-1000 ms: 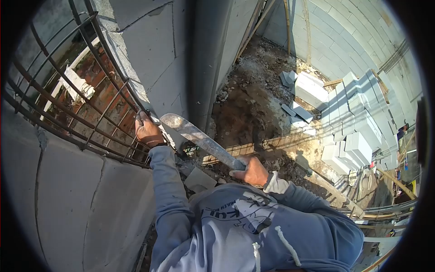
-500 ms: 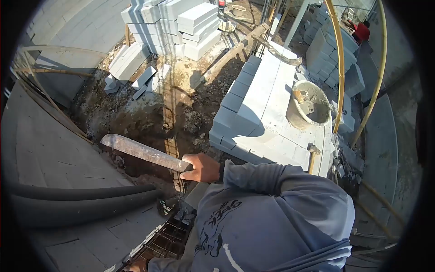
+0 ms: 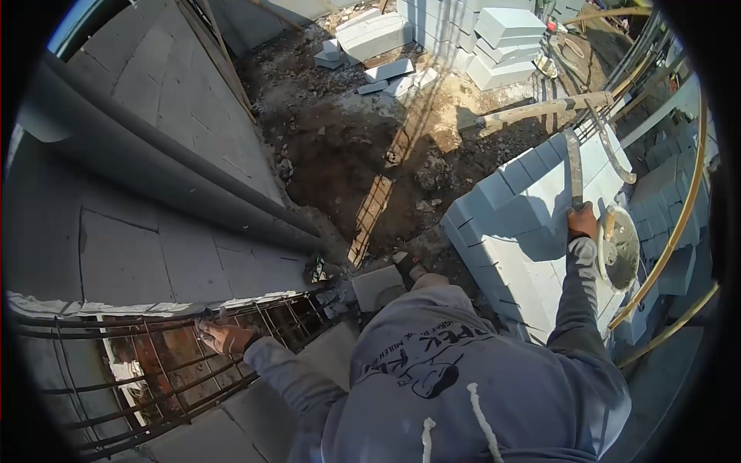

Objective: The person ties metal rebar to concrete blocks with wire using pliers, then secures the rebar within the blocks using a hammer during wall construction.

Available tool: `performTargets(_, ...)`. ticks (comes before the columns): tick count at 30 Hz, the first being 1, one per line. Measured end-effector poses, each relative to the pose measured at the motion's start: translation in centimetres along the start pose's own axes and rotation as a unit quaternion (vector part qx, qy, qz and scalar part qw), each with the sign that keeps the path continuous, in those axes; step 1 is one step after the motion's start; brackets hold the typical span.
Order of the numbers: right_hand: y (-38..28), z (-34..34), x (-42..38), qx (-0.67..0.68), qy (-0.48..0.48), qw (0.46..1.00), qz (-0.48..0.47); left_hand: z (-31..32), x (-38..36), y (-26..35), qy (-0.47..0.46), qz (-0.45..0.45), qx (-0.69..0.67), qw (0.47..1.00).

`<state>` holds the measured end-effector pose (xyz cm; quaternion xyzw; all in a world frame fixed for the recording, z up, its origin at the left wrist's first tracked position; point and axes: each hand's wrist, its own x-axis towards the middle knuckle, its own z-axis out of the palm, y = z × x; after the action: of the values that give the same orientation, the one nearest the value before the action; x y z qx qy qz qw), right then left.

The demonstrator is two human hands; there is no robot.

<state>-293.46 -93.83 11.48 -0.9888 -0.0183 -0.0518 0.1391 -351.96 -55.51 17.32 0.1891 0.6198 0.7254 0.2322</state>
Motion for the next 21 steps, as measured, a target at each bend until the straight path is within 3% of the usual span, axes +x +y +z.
performTargets(1,1.3,0.5,1.1,-0.007,-0.017,1.000,-0.019,-3.6,7.6,-8.2,-0.076,0.111,0.041,0.990)
performTargets(3,3.5,2.2,3.1,-0.056,-0.034,0.998,-0.024,-2.3,3.8,-4.4,-0.020,0.138,0.005,0.990)
performTargets(5,2.8,1.7,2.7,-0.128,-0.068,0.989,-0.006,-2.6,2.9,-3.7,-0.021,0.068,-0.010,0.997)
performTargets(7,3.3,2.8,3.2,-0.233,-0.031,0.972,0.000,-3.3,3.2,-4.5,-0.044,0.093,0.037,0.994)
performTargets(9,1.6,2.1,1.6,-0.207,0.026,0.978,-0.007,-3.8,4.2,-6.2,-0.039,0.167,0.049,0.984)
performTargets(10,0.3,2.0,0.5,-0.207,0.025,0.978,-0.015,-3.1,2.7,-4.3,-0.016,0.188,0.098,0.977)
performTargets(13,-2.8,1.6,-2.1,-0.152,0.154,0.964,-0.155,-2.7,2.0,-3.2,-0.019,0.170,0.130,0.977)
performTargets(15,-6.4,1.5,-5.2,-0.081,0.140,0.959,-0.232,-2.4,2.0,-3.2,-0.039,0.159,0.073,0.984)
performTargets(17,-8.7,3.6,-7.0,0.022,0.117,0.916,-0.383,-1.9,1.0,-3.1,-0.054,0.144,0.018,0.988)
performTargets(19,-15.1,2.7,-14.0,0.235,-0.095,0.906,-0.339,-1.9,-1.0,-2.6,-0.172,0.117,0.064,0.976)
performTargets(21,-20.3,1.7,-20.9,0.328,-0.225,0.814,-0.423,-2.1,-2.3,-4.9,-0.281,0.182,0.048,0.941)
